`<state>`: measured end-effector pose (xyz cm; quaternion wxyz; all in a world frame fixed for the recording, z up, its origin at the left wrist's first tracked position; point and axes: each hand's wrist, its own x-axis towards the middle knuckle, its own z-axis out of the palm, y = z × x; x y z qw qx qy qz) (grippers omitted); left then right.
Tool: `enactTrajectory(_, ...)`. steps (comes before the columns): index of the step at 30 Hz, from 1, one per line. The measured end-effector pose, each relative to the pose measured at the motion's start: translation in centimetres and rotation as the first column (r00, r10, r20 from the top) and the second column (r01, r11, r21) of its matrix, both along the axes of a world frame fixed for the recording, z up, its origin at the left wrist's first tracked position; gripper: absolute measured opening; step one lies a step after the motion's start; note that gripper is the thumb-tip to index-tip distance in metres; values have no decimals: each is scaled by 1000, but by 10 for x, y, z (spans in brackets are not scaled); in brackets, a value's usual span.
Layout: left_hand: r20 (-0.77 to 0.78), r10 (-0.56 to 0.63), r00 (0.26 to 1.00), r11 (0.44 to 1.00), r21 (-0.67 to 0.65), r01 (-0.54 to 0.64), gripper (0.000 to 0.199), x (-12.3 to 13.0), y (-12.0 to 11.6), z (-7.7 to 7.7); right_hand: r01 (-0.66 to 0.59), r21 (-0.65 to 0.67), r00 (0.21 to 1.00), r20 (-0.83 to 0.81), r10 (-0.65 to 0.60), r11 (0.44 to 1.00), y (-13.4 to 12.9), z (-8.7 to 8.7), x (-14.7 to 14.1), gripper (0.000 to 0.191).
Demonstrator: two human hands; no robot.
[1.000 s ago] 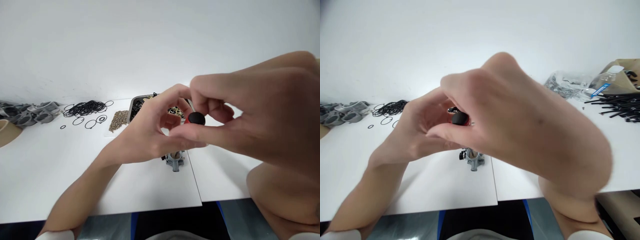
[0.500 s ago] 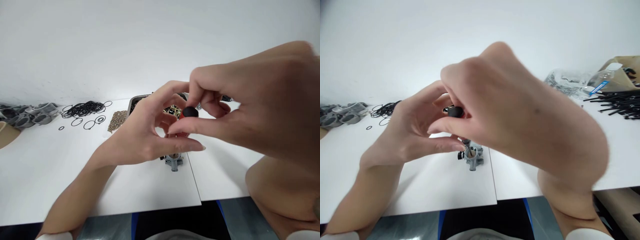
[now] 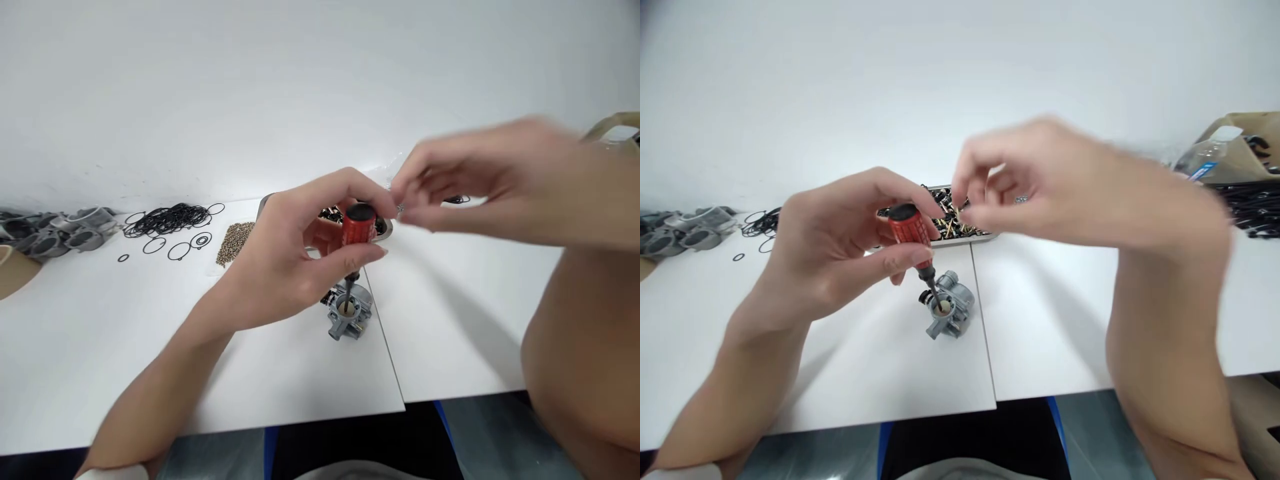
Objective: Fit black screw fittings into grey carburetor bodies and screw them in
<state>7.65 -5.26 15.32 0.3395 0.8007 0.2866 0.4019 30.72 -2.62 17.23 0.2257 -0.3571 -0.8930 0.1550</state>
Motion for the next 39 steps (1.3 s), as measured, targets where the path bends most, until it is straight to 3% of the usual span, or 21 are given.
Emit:
enactTrajectory(2, -37, 29, 999, 999, 25, -28, 10, -2, -1, 3, -59, -198, 985, 150, 89, 978, 2, -30, -8, 24)
enactTrajectory(4, -60, 22, 998, 999, 27, -21, 7, -3, 0, 4, -33, -313, 982, 167, 89, 949, -5, -64, -23, 40)
enactTrajectory(7, -11, 11, 1000, 1000, 2, -11, 8, -4, 2, 4, -10, -345, 986, 153, 67, 939, -25, -106, -45, 43)
enactTrajectory(9, 40, 1, 999, 999, -42, 1, 15, -4, 4, 2, 20, -325, 992, 124, 22, 946, -35, -119, -53, 38)
enactTrajectory(19, -25, -126, 992, 983, -136, 121, 18, -14, -5, 14, -11, -365, 999, -37, -3, 931, -34, -129, -51, 27)
enactTrajectory(24, 24, -71, 997, 994, -85, 73, 14, -18, -9, 16, 13, -414, 1000, 2, -14, 910, -38, -113, -39, 24)
enactTrajectory(28, 140, 77, 987, 997, 10, -79, 12, -29, -15, 23, 117, -439, 990, 125, -69, 891, -37, -95, -4, 18)
enactTrajectory(31, 164, 108, 981, 991, 62, -120, 14, -37, -18, 28, 194, -390, 975, 176, -134, 900, -25, -97, 45, 21)
enactTrajectory(35, 160, 78, 984, 993, 78, -92, 11, -39, -20, 33, 344, -178, 932, 186, -312, 922, 8, -110, 133, 17)
enactTrajectory(39, 134, 74, 988, 992, 92, -87, 8, -40, -23, 35, 423, 30, 896, 136, -423, 906, 39, -113, 218, 22)
